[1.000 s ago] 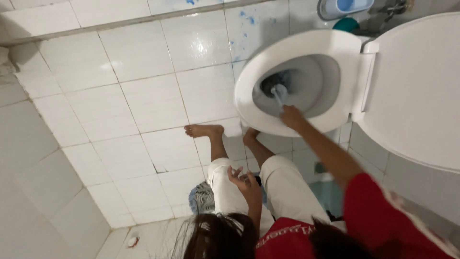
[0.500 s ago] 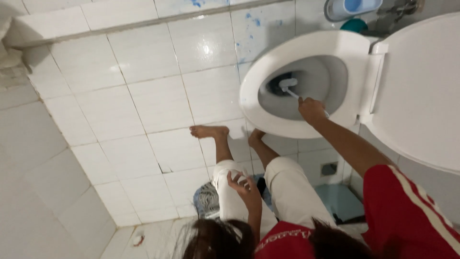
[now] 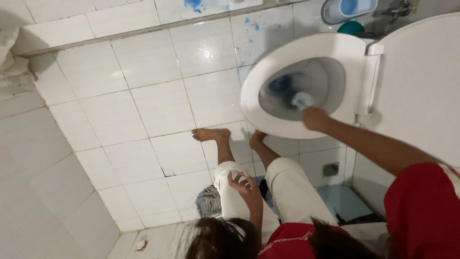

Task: The person pours blue cleaning liquid into the toilet bowl and scrubs the interior with a toilet brush. They then use a handheld bidet sprayer to rinse the bowl and the toilet seat before closing the lid.

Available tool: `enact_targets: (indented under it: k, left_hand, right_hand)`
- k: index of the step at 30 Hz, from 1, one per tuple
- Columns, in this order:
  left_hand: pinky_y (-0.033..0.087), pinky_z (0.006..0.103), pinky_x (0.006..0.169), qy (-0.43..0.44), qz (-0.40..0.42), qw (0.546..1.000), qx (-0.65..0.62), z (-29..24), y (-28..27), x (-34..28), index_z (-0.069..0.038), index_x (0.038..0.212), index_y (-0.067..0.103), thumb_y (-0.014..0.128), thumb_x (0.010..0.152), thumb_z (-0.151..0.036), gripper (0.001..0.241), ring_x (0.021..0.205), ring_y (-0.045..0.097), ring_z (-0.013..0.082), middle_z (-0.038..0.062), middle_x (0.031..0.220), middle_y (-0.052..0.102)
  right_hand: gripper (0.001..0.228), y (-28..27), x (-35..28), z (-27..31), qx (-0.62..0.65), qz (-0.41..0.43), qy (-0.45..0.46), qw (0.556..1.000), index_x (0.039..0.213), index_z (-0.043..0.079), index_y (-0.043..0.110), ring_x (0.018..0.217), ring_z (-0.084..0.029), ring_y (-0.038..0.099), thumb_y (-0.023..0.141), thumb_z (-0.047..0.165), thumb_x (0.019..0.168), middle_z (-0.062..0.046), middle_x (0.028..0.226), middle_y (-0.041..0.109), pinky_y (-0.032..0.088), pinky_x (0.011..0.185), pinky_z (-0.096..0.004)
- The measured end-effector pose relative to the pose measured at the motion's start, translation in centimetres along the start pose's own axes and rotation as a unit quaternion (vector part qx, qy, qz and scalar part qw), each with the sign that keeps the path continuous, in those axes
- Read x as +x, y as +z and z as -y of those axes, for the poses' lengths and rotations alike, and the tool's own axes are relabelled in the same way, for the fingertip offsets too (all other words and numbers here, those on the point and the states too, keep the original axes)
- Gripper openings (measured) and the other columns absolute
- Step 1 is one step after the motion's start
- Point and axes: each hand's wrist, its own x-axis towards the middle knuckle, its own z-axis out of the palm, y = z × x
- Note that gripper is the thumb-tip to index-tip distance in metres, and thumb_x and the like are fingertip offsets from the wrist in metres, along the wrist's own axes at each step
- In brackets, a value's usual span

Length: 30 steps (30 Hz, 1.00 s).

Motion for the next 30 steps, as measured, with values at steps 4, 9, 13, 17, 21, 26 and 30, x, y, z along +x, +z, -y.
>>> enact_targets:
  k: [4,9,13,17,21,26,30]
  left_hand:
    - [0.054,0.0341,0.066,0.027,0.063,0.997,0.026,1.5,0.6,0.2,-0.012,0.148,0.008,0.046,0.095,-0.009,0.065,0.087,0.059,0.0208,0.018,0.12,0.044]
    - [0.053,0.0346,0.064,0.017,0.057,0.998,0.031,0.7,0.6,0.0,-0.013,0.148,0.011,0.047,0.095,-0.009,0.065,0.083,0.058,0.0216,0.017,0.117,0.046]
    - [0.054,0.0356,0.067,0.036,0.056,0.998,0.015,0.5,-0.2,0.6,-0.012,0.148,0.009,0.048,0.095,-0.008,0.066,0.084,0.058,0.0224,0.018,0.118,0.044]
    - [0.052,0.0346,0.068,0.033,0.054,0.998,0.004,0.4,-0.8,0.6,-0.012,0.149,0.009,0.047,0.095,-0.008,0.066,0.084,0.056,0.0203,0.018,0.119,0.044]
    - [0.052,0.036,0.068,0.016,0.049,0.999,-0.01,-0.2,-0.8,0.5,-0.011,0.149,0.01,0.048,0.095,-0.01,0.066,0.085,0.057,0.0209,0.019,0.12,0.044]
    - [0.053,0.0335,0.068,0.026,0.054,0.998,0.0,0.4,-0.9,1.2,-0.012,0.15,0.008,0.047,0.095,-0.009,0.067,0.084,0.056,0.0197,0.018,0.118,0.043]
    - [0.054,0.035,0.066,0.021,0.046,0.999,0.018,0.1,-1.5,0.6,-0.01,0.149,0.009,0.045,0.096,-0.012,0.064,0.085,0.057,0.0207,0.02,0.12,0.043]
  right_hand:
    - [0.055,-6.6,-10.1,9.3,0.249,-0.05,-0.101,0.962,0.134,-0.014,0.046,0.128,-0.05,0.044,0.045,0.025,0.096,-0.038,0.134,0.048,0.034,0.107,-0.059]
    - [0.056,-0.4,-8.5,-9.2,0.294,-0.082,-0.058,0.95,0.142,-0.007,0.042,0.126,-0.044,0.049,0.045,0.024,0.096,-0.031,0.135,0.051,0.043,0.103,-0.051]
    - [0.058,1.3,-4.7,-12.6,0.337,-0.065,-0.008,0.939,0.147,-0.007,0.037,0.124,-0.046,0.051,0.047,0.017,0.095,-0.03,0.135,0.053,0.045,0.102,-0.048]
    - [0.039,13.0,6.0,-25.5,-0.333,-0.276,-0.111,0.895,0.128,0.016,0.056,0.084,-0.026,0.068,0.048,0.021,0.09,-0.009,0.095,0.071,0.05,0.066,-0.043]
    - [0.042,5.5,1.4,-3.6,-0.035,-0.115,-0.147,0.982,0.129,0.016,0.059,0.075,-0.027,0.07,0.041,0.031,0.093,-0.012,0.087,0.069,0.052,0.062,-0.038]
    - [0.047,6.2,8.0,-16.9,-0.175,-0.129,-0.028,0.976,0.136,0.022,0.057,0.124,-0.035,0.053,0.045,0.034,0.092,-0.014,0.133,0.058,0.033,0.098,-0.06]
    - [0.032,0.8,9.4,-13.9,-0.283,-0.205,0.04,0.936,0.115,0.016,0.068,0.096,-0.034,0.066,0.053,0.023,0.088,-0.012,0.103,0.067,0.041,0.071,-0.058]
